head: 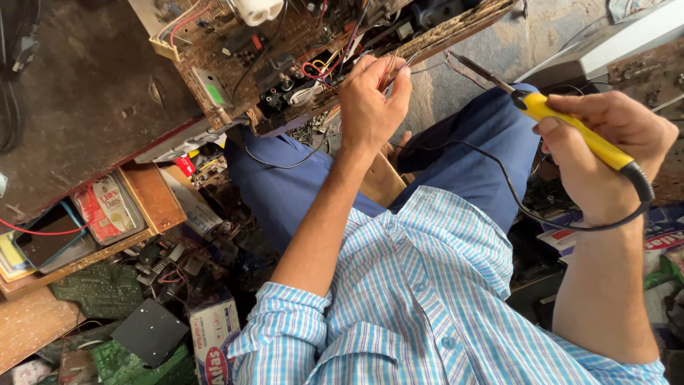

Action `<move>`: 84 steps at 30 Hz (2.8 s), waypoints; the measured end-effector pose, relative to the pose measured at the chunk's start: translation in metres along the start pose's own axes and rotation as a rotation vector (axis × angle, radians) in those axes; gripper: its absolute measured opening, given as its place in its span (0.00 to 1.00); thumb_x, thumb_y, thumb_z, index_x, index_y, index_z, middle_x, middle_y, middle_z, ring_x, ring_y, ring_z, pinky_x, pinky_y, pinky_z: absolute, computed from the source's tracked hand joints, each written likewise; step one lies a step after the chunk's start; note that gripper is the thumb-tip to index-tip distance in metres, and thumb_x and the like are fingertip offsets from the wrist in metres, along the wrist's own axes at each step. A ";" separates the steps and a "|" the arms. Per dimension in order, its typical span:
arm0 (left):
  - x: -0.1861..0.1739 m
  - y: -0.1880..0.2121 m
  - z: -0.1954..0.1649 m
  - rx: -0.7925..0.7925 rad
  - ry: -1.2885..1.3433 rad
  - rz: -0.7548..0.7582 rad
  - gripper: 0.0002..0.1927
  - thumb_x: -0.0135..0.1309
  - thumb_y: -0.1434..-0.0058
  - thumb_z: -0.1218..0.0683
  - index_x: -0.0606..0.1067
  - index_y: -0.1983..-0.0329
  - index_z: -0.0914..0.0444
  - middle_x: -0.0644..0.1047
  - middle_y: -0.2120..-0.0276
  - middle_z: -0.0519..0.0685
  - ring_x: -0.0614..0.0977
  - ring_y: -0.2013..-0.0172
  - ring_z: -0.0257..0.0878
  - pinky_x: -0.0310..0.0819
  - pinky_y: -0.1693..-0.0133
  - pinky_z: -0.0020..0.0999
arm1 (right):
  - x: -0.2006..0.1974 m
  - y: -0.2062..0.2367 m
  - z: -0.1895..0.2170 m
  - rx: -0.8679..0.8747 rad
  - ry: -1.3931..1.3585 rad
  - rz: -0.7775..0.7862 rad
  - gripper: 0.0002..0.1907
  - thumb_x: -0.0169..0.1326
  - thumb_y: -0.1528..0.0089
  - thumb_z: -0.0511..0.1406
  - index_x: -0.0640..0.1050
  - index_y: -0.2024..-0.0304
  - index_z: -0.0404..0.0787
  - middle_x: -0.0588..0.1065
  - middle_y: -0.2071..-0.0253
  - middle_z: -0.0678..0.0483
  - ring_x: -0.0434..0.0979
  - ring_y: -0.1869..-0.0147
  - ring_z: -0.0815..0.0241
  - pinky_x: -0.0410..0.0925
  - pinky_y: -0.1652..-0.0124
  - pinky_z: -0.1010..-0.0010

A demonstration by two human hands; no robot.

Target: The person sits on the floor of a cluttered electronics repair workshop and strips insulation from a wire by hand, then uses a soldering iron to solder the wire ends to components on a circuit board, holding the wire in one hand and the iron in the other.

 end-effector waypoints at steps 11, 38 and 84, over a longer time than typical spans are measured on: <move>0.012 -0.007 0.011 -0.103 0.132 0.082 0.05 0.57 0.32 0.58 0.76 0.58 0.66 0.81 0.70 0.46 0.80 0.72 0.32 0.75 0.66 0.30 | 0.008 -0.004 0.000 -0.051 -0.017 0.047 0.08 0.58 0.33 0.25 0.79 0.51 0.27 0.79 0.59 0.46 0.82 0.60 0.65 0.76 0.58 0.79; 0.015 -0.010 0.017 -0.240 0.035 0.034 0.06 0.58 0.36 0.57 0.79 0.62 0.65 0.83 0.73 0.47 0.83 0.75 0.34 0.77 0.69 0.32 | 0.040 -0.027 0.008 -0.033 0.071 0.088 0.07 0.61 0.36 0.25 0.81 0.54 0.30 0.77 0.67 0.54 0.73 0.68 0.75 0.63 0.69 0.84; 0.016 -0.013 0.017 -0.148 0.001 -0.014 0.06 0.57 0.36 0.57 0.79 0.63 0.67 0.83 0.72 0.51 0.85 0.73 0.41 0.77 0.66 0.36 | 0.042 -0.032 0.028 -0.105 0.175 0.092 0.06 0.60 0.35 0.26 0.82 0.56 0.29 0.78 0.68 0.49 0.74 0.69 0.69 0.63 0.70 0.80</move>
Point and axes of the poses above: each hand's wrist, its own y-axis away from the middle knuckle, its own x-axis out of the palm, z = x × y, the point moved 9 cm from there along -y, towards the middle knuckle
